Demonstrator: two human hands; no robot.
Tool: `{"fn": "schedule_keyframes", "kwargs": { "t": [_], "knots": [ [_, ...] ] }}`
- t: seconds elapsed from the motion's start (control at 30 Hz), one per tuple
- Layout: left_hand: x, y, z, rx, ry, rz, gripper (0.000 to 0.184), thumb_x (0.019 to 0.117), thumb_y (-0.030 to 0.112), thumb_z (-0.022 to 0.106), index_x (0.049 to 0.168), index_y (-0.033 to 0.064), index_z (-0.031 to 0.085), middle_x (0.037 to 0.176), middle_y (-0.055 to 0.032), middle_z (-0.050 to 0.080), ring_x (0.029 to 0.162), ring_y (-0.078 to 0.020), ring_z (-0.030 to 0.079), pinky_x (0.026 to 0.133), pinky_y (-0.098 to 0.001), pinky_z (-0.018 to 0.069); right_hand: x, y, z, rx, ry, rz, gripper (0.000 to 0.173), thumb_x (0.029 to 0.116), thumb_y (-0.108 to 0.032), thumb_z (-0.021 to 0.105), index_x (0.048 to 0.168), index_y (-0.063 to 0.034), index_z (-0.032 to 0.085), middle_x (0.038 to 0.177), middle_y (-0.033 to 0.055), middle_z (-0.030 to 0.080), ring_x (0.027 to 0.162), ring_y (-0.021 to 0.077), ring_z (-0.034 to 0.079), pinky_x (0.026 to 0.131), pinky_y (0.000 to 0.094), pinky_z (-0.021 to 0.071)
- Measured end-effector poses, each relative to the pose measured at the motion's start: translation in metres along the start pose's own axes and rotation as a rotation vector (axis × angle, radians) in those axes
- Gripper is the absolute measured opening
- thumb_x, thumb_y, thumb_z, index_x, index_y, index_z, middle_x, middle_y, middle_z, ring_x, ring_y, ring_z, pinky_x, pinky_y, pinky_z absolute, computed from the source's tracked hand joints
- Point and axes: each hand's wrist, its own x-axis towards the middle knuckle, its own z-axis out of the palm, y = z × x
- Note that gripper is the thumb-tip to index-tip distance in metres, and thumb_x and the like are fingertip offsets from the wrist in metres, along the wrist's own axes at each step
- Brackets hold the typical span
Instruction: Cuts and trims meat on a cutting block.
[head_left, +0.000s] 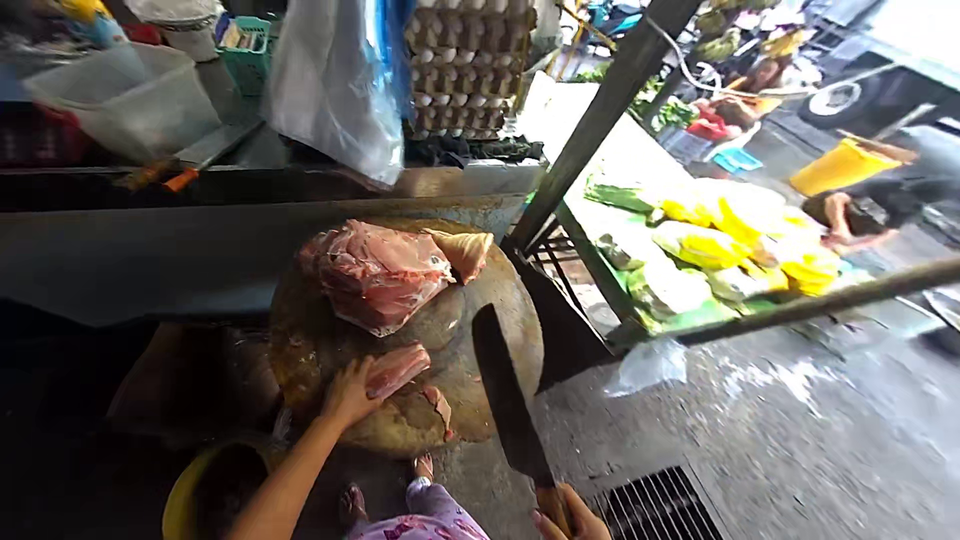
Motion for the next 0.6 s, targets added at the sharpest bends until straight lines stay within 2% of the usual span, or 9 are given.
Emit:
{"fn": "schedule_keyframes", "kwargs": {
  "t": [0.1,0.2,0.27,0.33,0.37,0.43,0.5,0.53,0.6],
  "knots": [
    [-0.032,-0.071,-0.004,-0.155,0.234,-0.143,0.081,0.0838,0.035,0.082,0.150,0.0047,0.047,0.148,-0.0327,0.046,0.133,-0.0494,0.050,0.108,-0.0617,0.0437,0.045,-0.033,0.036,-0.051,-0.160,-0.177,0.039,0.0946,-0.023,0.069,0.118,0.0068,0.062,0.073,0.0099,0.065,0.056,0.0177,0.064,0.057,0.0388,0.0579],
    [-0.048,-0.116,-0.001,-0.293,0.446,-0.202,0.077,0.0828,0.032,0.084,0.146,0.0016,0.053,0.149,-0.0360,0.043,0.134,-0.0528,0.047,0.110,-0.0618,0.0417,0.094,-0.084,0.089,-0.028,-0.214,-0.623,0.049,0.0965,-0.037,0.063,0.119,0.0061,0.064,0.069,0.0061,0.066,0.052,0.0123,0.063,0.051,0.0335,0.0571],
    [-0.053,-0.128,0.001,-0.363,0.482,-0.237,0.080,0.0821,0.033,0.085,0.149,0.0068,0.051,0.155,-0.0328,0.036,0.137,-0.0526,0.042,0.112,-0.0609,0.0398,0.113,-0.147,0.114,0.043,-0.218,-0.946,0.050,0.1021,-0.045,0.058,0.121,0.0015,0.062,0.070,0.0037,0.065,0.053,0.0062,0.060,0.051,0.0273,0.0556],
    [-0.060,-0.131,0.004,-0.381,0.461,-0.272,0.089,0.0819,0.033,0.085,0.158,0.0165,0.042,0.160,-0.0310,0.029,0.139,-0.0519,0.040,0.112,-0.0600,0.0398,0.116,-0.220,0.130,0.177,-0.188,-1.221,0.046,0.1055,-0.044,0.054,0.127,-0.0045,0.058,0.077,0.0029,0.065,0.061,0.0034,0.061,0.056,0.0236,0.0562],
    [-0.064,-0.130,0.005,-0.402,0.460,-0.295,0.095,0.0818,0.032,0.085,0.161,0.0180,0.035,0.160,-0.0304,0.029,0.139,-0.0506,0.040,0.112,-0.0589,0.0402,0.114,-0.254,0.136,0.257,-0.154,-1.331,0.042,0.1067,-0.044,0.052,0.129,-0.0092,0.057,0.081,0.0018,0.066,0.064,0.0030,0.063,0.058,0.0230,0.0573],
    [-0.071,-0.130,0.007,-0.532,0.519,-0.326,0.094,0.0823,0.023,0.085,0.160,0.0098,0.034,0.156,-0.0300,0.037,0.141,-0.0453,0.043,0.115,-0.0544,0.0395,0.111,-0.311,0.147,0.430,-0.084,-1.495,0.030,0.1080,-0.041,0.051,0.122,-0.0153,0.056,0.082,-0.0003,0.065,0.064,0.0043,0.063,0.056,0.0242,0.0571],
    [-0.075,-0.133,0.012,-0.668,0.587,-0.297,0.079,0.0829,0.015,0.084,0.150,-0.0008,0.044,0.148,-0.0304,0.047,0.138,-0.0416,0.048,0.116,-0.0516,0.0394,0.112,-0.339,0.160,0.541,-0.034,-1.570,0.022,0.1090,-0.036,0.051,0.116,-0.0163,0.055,0.081,-0.0025,0.064,0.063,0.0043,0.062,0.054,0.0251,0.0571],
    [-0.076,-0.134,0.015,-0.701,0.604,-0.276,0.073,0.0832,0.013,0.083,0.146,-0.0030,0.048,0.145,-0.0298,0.051,0.137,-0.0402,0.050,0.116,-0.0505,0.0397,0.115,-0.335,0.168,0.539,-0.025,-1.546,0.022,0.1091,-0.034,0.051,0.117,-0.0137,0.055,0.080,-0.0021,0.064,0.063,0.0048,0.062,0.054,0.0260,0.0574],
    [-0.076,-0.135,0.016,-0.730,0.608,-0.259,0.068,0.0845,0.012,0.081,0.144,-0.0033,0.050,0.143,-0.0289,0.053,0.135,-0.0391,0.052,0.115,-0.0494,0.0407,0.128,-0.279,0.188,0.304,-0.033,-1.322,0.029,0.1057,-0.027,0.057,0.113,0.0008,0.057,0.075,0.0024,0.064,0.062,0.0072,0.063,0.058,0.0291,0.0581]
  ]
}}
